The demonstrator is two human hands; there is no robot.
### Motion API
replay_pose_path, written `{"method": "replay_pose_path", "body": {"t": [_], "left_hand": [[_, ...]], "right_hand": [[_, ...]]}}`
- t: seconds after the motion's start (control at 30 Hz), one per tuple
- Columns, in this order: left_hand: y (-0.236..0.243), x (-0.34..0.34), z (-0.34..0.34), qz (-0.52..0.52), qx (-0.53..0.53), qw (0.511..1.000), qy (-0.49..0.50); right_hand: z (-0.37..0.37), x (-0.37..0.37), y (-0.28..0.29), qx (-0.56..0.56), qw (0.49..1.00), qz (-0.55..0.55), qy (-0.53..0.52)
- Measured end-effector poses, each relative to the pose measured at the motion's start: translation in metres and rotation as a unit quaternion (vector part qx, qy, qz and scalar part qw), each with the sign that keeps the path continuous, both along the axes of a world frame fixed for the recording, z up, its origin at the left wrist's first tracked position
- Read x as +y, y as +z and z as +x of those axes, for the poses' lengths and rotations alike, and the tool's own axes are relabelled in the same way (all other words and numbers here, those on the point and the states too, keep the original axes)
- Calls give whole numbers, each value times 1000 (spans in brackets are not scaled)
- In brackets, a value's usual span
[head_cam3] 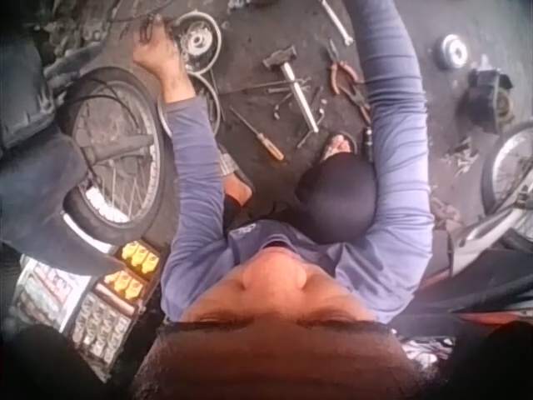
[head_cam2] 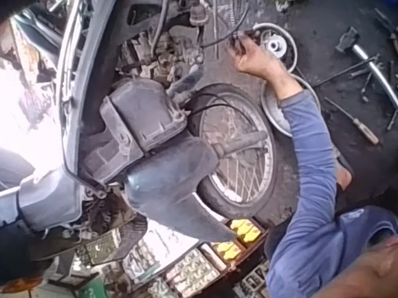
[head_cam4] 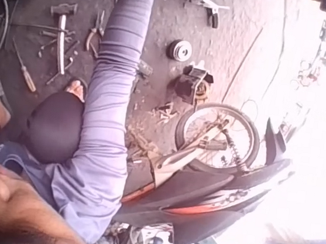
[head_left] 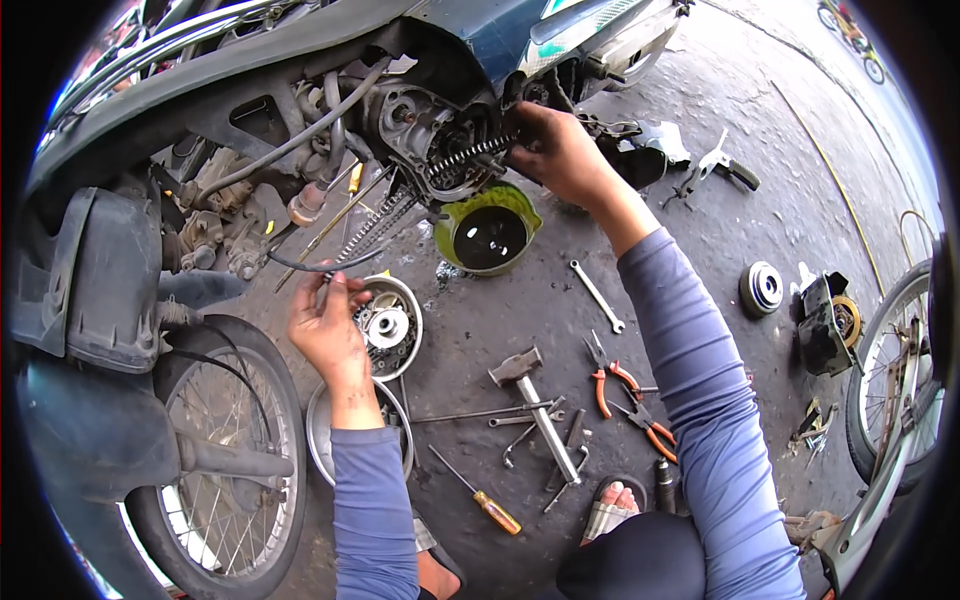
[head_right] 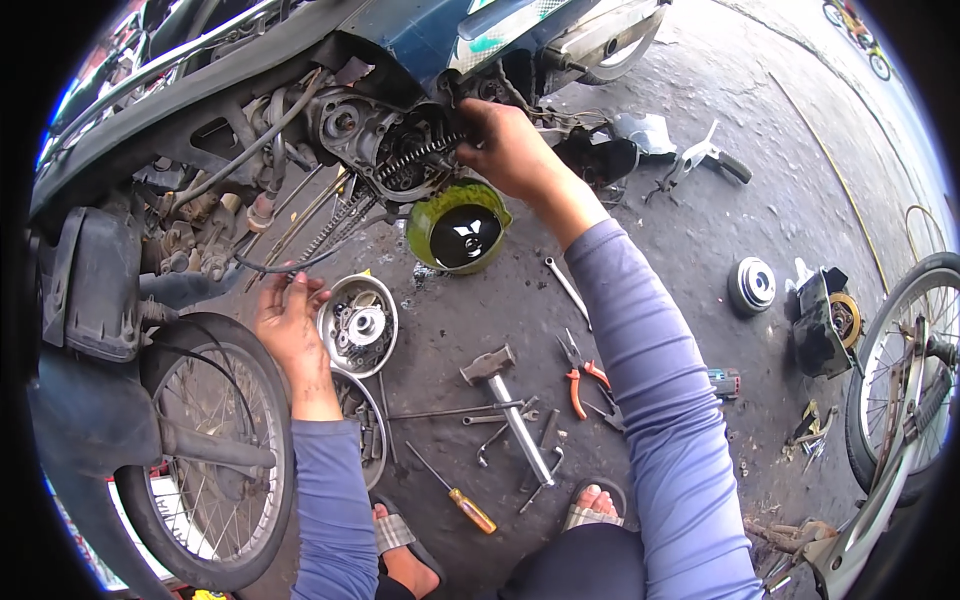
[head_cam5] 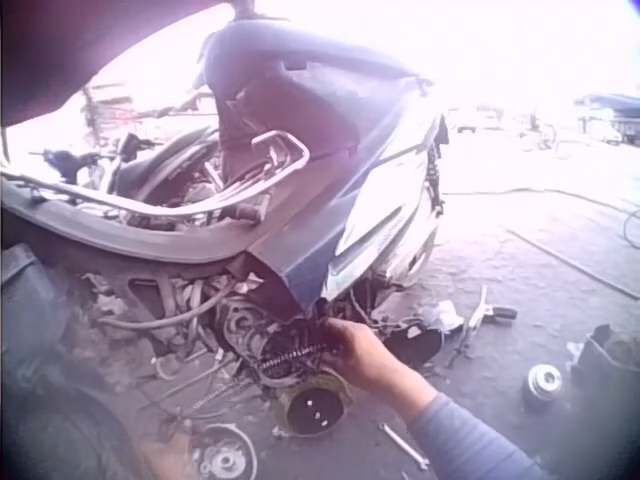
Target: Disassembling motorcycle engine components using manual and power tools.
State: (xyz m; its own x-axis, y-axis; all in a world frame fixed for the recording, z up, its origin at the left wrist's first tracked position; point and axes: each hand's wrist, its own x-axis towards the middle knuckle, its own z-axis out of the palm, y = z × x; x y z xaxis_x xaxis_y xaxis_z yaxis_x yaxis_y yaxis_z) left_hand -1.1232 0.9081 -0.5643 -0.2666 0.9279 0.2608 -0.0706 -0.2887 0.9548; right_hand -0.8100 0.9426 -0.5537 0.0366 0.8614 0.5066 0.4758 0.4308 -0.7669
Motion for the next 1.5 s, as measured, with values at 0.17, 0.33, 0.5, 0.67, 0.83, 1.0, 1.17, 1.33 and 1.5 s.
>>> {"method": "replay_pose_path", "body": {"t": [0.17,0.33,0.5,0.67,0.83,1.0,1.17,1.33,1.5], "left_hand": [[-7,19,15,62,54,996,-17],[-17,19,9,81,75,993,-34],[-14,2,-13,83,201,975,-32],[-5,3,-19,136,160,978,-2],[-6,5,-17,147,88,985,25],[-4,-1,-20,173,81,980,48],[6,-11,-24,235,98,966,35],[10,-9,-31,173,14,982,74],[-20,-17,-57,106,-75,984,119]], "right_hand": [[3,-18,-1,50,998,-38,-20],[-7,-34,4,-67,996,67,-3],[-10,-45,22,-180,983,7,-30],[-31,-40,27,-196,977,22,-77],[-38,-44,20,-216,970,22,-111],[-43,-44,16,-173,979,-65,-86],[-56,-43,1,165,981,-34,99],[-67,-43,-16,105,981,-159,43],[-73,-41,-19,218,958,-96,163]]}}
